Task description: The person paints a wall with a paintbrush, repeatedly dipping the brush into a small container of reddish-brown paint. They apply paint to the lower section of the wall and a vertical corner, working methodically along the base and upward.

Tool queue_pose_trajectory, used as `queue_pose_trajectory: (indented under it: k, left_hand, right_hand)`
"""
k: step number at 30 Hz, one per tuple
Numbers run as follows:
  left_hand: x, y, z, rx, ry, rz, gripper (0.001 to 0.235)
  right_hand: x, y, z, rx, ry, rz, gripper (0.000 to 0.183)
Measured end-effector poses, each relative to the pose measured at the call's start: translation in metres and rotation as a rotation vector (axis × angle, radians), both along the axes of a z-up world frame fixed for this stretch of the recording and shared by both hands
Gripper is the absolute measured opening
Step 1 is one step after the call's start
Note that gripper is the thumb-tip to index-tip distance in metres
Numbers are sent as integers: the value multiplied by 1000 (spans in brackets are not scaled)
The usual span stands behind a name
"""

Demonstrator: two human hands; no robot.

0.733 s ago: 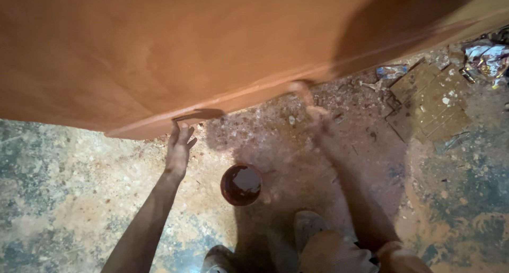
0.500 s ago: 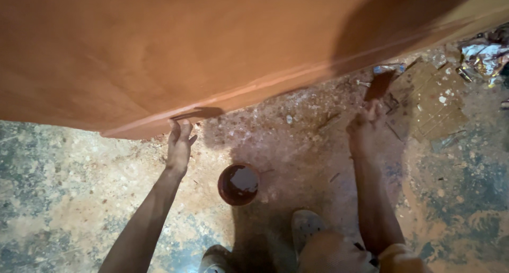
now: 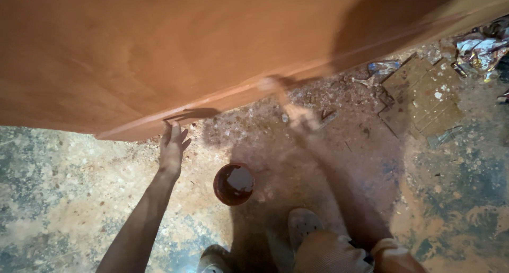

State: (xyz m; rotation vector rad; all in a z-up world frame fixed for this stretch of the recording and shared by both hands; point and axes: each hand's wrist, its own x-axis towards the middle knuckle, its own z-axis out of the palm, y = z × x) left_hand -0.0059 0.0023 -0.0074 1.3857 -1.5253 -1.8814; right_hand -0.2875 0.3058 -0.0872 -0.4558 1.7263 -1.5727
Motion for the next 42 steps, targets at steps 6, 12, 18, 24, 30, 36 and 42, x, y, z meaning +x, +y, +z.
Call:
queue_pose_trajectory:
  k: [6,12,18,24,30,36,42]
  left_hand:
    - [-5,0,3,5,11,-29,85]
    - [-12,4,14,0,-7,-61,77]
    - [-11,5,15,11,-44,-55,73]
    - [0,2,3,-14,-32,-22,75]
    - [0,-2,-7,-57,-10,19,86]
    - [-6,1,-5,-42,-11,11,90]
    - [-3,-1,-2,-27,-15,44,88]
  right_hand:
    - [-80,78,44,-273,-129,-460,44]
    - [-48,24,17,-172,-35,-560,43]
    - [48,-17,-21,200,218,53,43]
    - [18,9,-17,112,144,35,44]
    - [-59,68,-1,-93,-25,-395,45]
    - [-37,38,-20,13,35,-461,46]
    - [53,-12,-46,222,406,214,45]
